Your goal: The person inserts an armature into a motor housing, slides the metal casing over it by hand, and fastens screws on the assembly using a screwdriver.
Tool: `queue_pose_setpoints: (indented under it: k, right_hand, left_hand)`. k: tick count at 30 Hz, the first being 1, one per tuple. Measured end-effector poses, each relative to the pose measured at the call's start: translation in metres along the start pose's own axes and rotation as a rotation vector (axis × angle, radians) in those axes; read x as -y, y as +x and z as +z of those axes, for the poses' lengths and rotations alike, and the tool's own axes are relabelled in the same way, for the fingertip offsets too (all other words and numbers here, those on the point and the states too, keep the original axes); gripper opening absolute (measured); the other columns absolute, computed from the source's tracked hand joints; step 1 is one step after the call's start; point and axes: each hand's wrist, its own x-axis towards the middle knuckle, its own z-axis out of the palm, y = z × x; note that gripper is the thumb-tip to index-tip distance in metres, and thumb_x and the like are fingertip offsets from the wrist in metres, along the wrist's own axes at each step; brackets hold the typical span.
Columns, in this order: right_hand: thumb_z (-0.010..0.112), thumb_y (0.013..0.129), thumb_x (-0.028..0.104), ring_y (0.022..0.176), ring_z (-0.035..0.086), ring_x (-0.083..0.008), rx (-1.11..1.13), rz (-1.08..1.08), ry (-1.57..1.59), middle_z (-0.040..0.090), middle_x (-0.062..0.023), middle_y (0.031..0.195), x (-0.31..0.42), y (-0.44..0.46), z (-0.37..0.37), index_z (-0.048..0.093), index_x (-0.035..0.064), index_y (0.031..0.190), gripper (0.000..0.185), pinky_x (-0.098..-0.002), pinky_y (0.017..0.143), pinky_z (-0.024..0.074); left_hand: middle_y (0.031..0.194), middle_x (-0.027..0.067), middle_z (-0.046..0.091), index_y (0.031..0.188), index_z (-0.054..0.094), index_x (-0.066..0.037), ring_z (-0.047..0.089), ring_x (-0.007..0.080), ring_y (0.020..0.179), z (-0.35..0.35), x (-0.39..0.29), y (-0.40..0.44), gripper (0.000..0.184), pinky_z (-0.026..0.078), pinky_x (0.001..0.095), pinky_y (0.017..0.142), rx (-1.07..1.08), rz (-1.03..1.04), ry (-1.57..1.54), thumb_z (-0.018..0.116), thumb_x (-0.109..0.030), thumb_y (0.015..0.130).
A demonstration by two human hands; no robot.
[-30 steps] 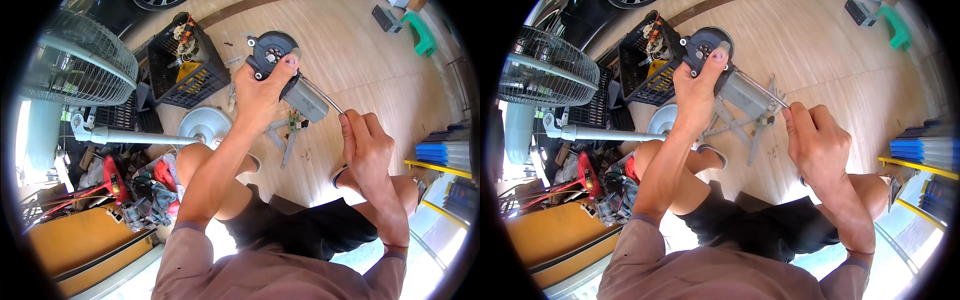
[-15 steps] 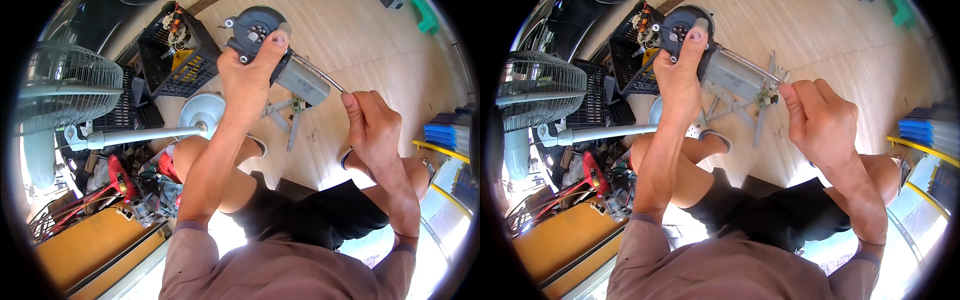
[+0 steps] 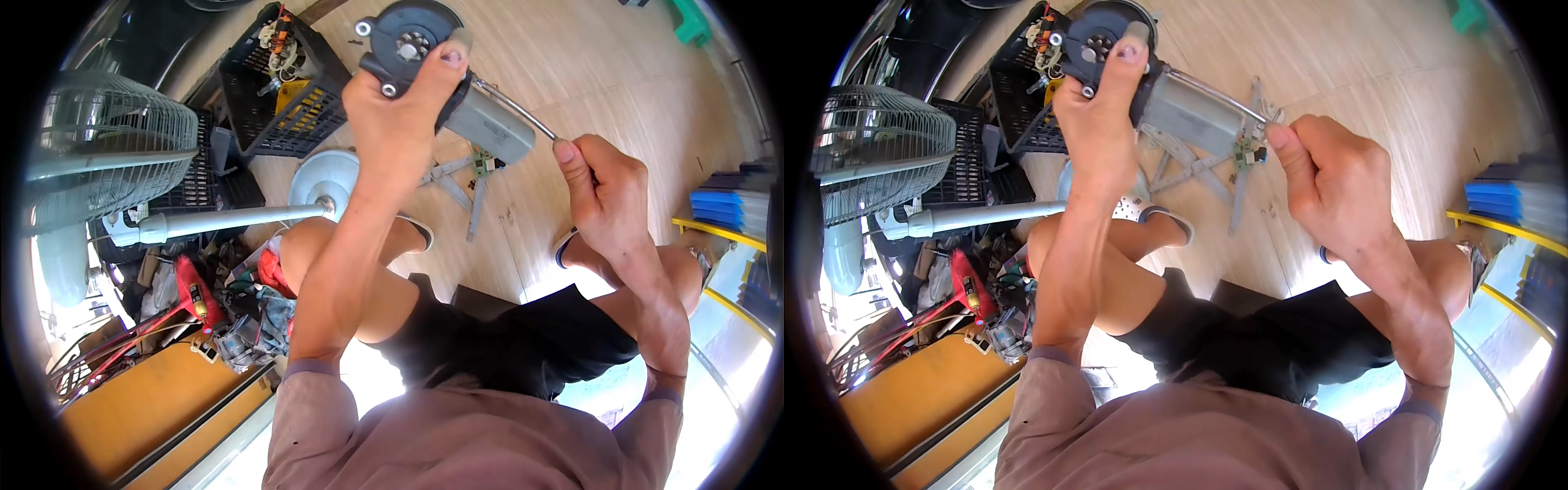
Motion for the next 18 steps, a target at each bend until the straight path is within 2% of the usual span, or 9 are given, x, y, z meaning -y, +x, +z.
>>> queue_pose_setpoints:
  k: [3,4,6,8,9,12,14,15,18]
  right_hand:
    - [0.063,0.098,0.022,0.05,0.053,-0.0355,0.037,0.01,-0.025,0.054,-0.0156,0.06,-0.001,0.001,-0.003,0.058,0.0023,0.072,0.032,-0.0407,0.048,0.0412]
    - [0.063,0.098,0.023,0.052,0.054,-0.0367,0.036,0.006,-0.04,0.055,-0.0162,0.06,-0.001,0.003,-0.001,0.058,0.0022,0.073,0.033,-0.0416,0.049,0.0421]
    - [0.061,0.099,0.025,0.054,0.055,-0.0385,0.047,-0.028,-0.08,0.057,-0.0172,0.061,-0.006,0.005,-0.001,0.058,0.002,0.073,0.034,-0.0429,0.051,0.0435]
    - [0.059,0.099,0.026,0.056,0.056,-0.0398,0.064,-0.107,-0.126,0.058,-0.0178,0.062,-0.016,0.011,0.001,0.059,0.0019,0.075,0.035,-0.0437,0.053,0.0445]
    - [0.057,0.102,0.031,0.054,0.038,-0.033,0.098,-0.134,-0.089,0.045,-0.0176,0.06,-0.026,0.012,0.002,0.058,0.0012,0.082,0.036,-0.0388,0.052,0.0369]
    - [0.058,0.102,0.036,0.054,0.041,-0.0264,0.254,-0.164,-0.112,0.046,-0.0127,0.06,-0.045,0.02,-0.006,0.059,0.0021,0.081,0.04,-0.037,0.053,0.0365]
    - [0.06,0.1,0.041,0.056,0.042,-0.0202,0.265,-0.036,-0.071,0.046,-0.0077,0.06,-0.06,0.017,-0.004,0.059,0.0027,0.08,0.043,-0.0349,0.054,0.0368]
    - [0.061,0.1,0.043,0.057,0.043,-0.017,0.269,0.028,-0.051,0.046,-0.0052,0.061,-0.07,0.014,0.0,0.059,0.003,0.079,0.045,-0.0339,0.055,0.0369]
    - [0.066,0.094,0.051,0.06,0.043,-0.0109,0.338,0.288,-0.11,0.047,0.0004,0.062,-0.116,0.003,0.031,0.06,0.0039,0.077,0.051,-0.0305,0.056,0.0373]
  left_hand:
    - [0.082,-0.0033,0.068,0.088,0.073,-0.001,0.057,0.002,0.074,0.001,0.002,0.001,0.013,0.048,0.0194,0.068,-0.027,0.05,0.068,0.08,-0.012,0.084]
    - [0.089,-0.0037,0.066,0.101,0.069,-0.006,0.059,0.0042,0.077,-0.006,0.005,0.0,0.027,0.049,0.0219,0.068,0.032,0.035,0.24,0.073,-0.031,0.092]
    - [0.088,0.0014,0.068,0.109,0.066,-0.007,0.063,0.0126,0.074,-0.002,0.02,0.009,0.031,0.05,0.0261,0.067,-0.054,-0.05,0.064,0.073,-0.032,0.092]
    - [0.091,0.0018,0.068,0.108,0.067,-0.003,0.063,0.0122,0.077,0.021,0.003,-0.003,0.029,0.052,0.0273,0.07,-0.143,-0.146,-0.047,0.074,-0.027,0.092]
    - [0.091,0.0018,0.068,0.106,0.067,-0.003,0.063,0.0124,0.078,0.024,0.004,-0.008,0.028,0.052,0.0273,0.071,-0.132,-0.155,-0.128,0.074,-0.027,0.092]
    - [0.082,0.0024,0.066,0.096,0.068,-0.005,0.062,0.0124,0.067,0.032,-0.003,-0.009,0.027,0.049,0.0244,0.059,-0.223,-0.249,-0.113,0.071,-0.032,0.093]
    - [0.076,0.0034,0.065,0.092,0.067,-0.007,0.06,0.0128,0.059,-0.003,0.011,0.01,0.028,0.045,0.0242,0.05,-0.176,-0.353,0.044,0.069,-0.035,0.094]
    - [0.067,0.0039,0.061,0.086,0.064,-0.009,0.053,0.013,0.047,-0.009,0.006,0.011,0.031,0.038,0.0248,0.041,-0.135,-0.413,0.047,0.067,-0.039,0.094]
    - [0.063,0.0034,0.058,0.085,0.063,-0.01,0.048,0.0126,0.042,-0.025,0.009,0.011,0.031,0.038,0.0248,0.04,-0.117,-0.477,-0.205,0.067,-0.039,0.094]
